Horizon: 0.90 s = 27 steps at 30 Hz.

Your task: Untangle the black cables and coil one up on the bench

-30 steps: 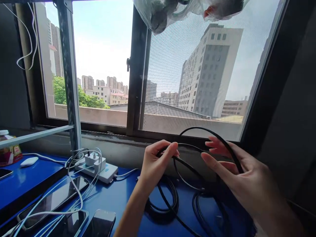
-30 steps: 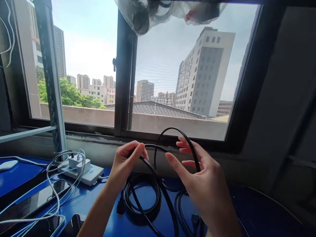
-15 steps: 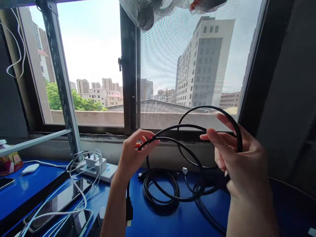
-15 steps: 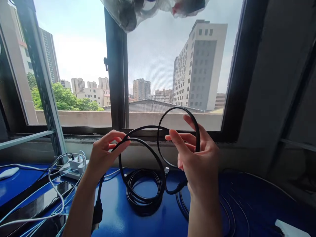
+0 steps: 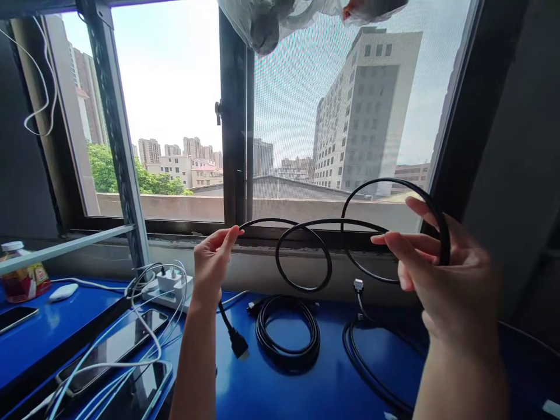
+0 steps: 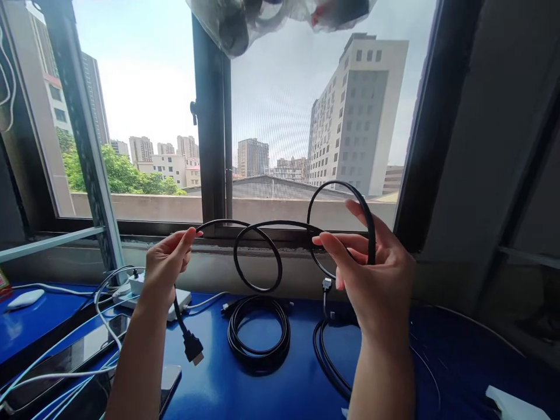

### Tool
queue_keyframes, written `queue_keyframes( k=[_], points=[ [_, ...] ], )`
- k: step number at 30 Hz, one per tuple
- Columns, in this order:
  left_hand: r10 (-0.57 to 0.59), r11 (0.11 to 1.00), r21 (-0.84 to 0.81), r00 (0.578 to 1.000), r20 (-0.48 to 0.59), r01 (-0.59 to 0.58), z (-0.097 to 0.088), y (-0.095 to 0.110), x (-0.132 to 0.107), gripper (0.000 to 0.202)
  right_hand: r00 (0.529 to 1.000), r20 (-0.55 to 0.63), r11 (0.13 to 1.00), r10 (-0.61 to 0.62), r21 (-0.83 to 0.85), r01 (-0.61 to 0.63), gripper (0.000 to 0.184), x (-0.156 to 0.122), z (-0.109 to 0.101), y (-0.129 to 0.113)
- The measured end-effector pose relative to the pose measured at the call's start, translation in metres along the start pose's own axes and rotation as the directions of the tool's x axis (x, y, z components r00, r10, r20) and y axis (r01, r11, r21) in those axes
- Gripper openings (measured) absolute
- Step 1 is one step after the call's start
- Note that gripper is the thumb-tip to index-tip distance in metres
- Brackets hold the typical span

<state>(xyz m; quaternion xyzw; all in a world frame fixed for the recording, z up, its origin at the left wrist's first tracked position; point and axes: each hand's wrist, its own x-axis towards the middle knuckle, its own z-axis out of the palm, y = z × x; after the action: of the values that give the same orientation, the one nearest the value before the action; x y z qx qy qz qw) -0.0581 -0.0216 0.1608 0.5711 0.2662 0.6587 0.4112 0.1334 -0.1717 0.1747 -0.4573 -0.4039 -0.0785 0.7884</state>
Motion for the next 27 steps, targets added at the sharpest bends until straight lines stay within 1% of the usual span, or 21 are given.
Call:
queue_keyframes(
  k=[2, 3, 5, 7, 9, 12, 13, 14, 15, 17, 18, 20, 22, 24, 26, 27],
  points=[
    [0.034, 0.999, 0.011, 0.995, -0.097, -0.033, 0.001, 0.002, 0.000, 0.025, 0.994, 0.108, 1.000, -0.003, -0.015, 0.005, 0.058, -0.001, -0.001, 0.001],
    [0.052, 0.999, 0.014, 0.993, -0.110, -0.051, 0.003, 0.004, -0.002, 0.024, 0.984, 0.176, 1.000, 0.002, -0.027, 0.003, 0.057, -0.002, 0.000, 0.001],
    [0.083, 0.996, 0.024, 0.993, -0.086, -0.081, 0.009, 0.009, -0.008, 0.021, 0.947, 0.319, 0.999, 0.020, -0.050, -0.004, 0.055, -0.005, 0.004, 0.001],
    [0.111, 0.993, 0.046, 0.992, -0.052, -0.109, 0.018, 0.012, -0.013, 0.016, 0.906, 0.421, 0.999, 0.031, -0.052, -0.010, 0.053, -0.010, 0.009, -0.002],
    [0.125, 0.989, 0.086, 0.991, -0.050, -0.120, 0.023, 0.012, -0.016, 0.012, 0.881, 0.471, 0.999, 0.038, -0.038, -0.022, 0.051, -0.015, 0.014, -0.005],
    [0.105, 0.987, 0.132, 0.985, -0.135, -0.087, 0.021, 0.008, -0.012, 0.007, 0.862, 0.507, 1.000, 0.014, -0.005, -0.013, 0.043, -0.014, 0.015, -0.006],
    [0.090, 0.989, 0.135, 0.980, -0.180, -0.066, 0.017, 0.006, -0.009, 0.005, 0.865, 0.501, 1.000, -0.002, 0.013, -0.005, 0.038, -0.012, 0.014, -0.006],
    [0.076, 0.990, 0.130, 0.970, -0.230, -0.047, 0.012, 0.004, -0.006, 0.004, 0.879, 0.476, 1.000, -0.008, 0.028, -0.006, 0.035, -0.009, 0.013, -0.004],
    [0.069, 0.992, 0.123, 0.957, -0.283, -0.035, 0.006, 0.003, -0.003, 0.003, 0.903, 0.429, 0.999, 0.004, 0.037, -0.021, 0.036, -0.005, 0.011, -0.003],
    [0.078, 0.991, 0.131, 0.919, -0.386, -0.029, -0.006, 0.002, 0.003, 0.004, 0.956, 0.280, 0.995, 0.082, 0.030, -0.095, 0.044, 0.001, 0.006, -0.002],
    [0.098, 0.988, 0.151, 0.896, -0.433, -0.035, -0.012, 0.001, 0.004, 0.005, 0.972, 0.195, 0.990, 0.134, 0.015, -0.140, 0.049, 0.004, 0.004, -0.001],
    [0.153, 0.977, 0.207, 0.850, -0.504, -0.053, -0.021, 0.002, 0.006, 0.006, 0.977, 0.034, 0.978, 0.210, -0.021, -0.209, 0.058, 0.007, -0.004, -0.002],
    [0.205, 0.964, 0.259, 0.806, -0.556, -0.067, -0.026, 0.002, 0.006, 0.008, 0.973, -0.099, 0.975, 0.211, -0.054, -0.216, 0.061, 0.010, -0.014, -0.001],
    [0.256, 0.948, 0.307, 0.764, -0.592, -0.080, -0.028, 0.001, 0.005, 0.009, 0.976, -0.155, 0.982, 0.150, -0.093, -0.166, 0.060, 0.013, -0.028, 0.002],
    [0.295, 0.934, 0.345, 0.740, -0.605, -0.090, -0.028, -0.001, 0.005, 0.010, 0.990, -0.122, 0.986, 0.075, -0.140, -0.092, 0.058, 0.017, -0.045, 0.010],
    [0.301, 0.932, 0.350, 0.741, -0.600, -0.094, -0.028, -0.002, 0.005, 0.010, 0.994, -0.102, 0.985, 0.046, -0.162, -0.063, 0.060, 0.020, -0.053, 0.015]
  ],
)
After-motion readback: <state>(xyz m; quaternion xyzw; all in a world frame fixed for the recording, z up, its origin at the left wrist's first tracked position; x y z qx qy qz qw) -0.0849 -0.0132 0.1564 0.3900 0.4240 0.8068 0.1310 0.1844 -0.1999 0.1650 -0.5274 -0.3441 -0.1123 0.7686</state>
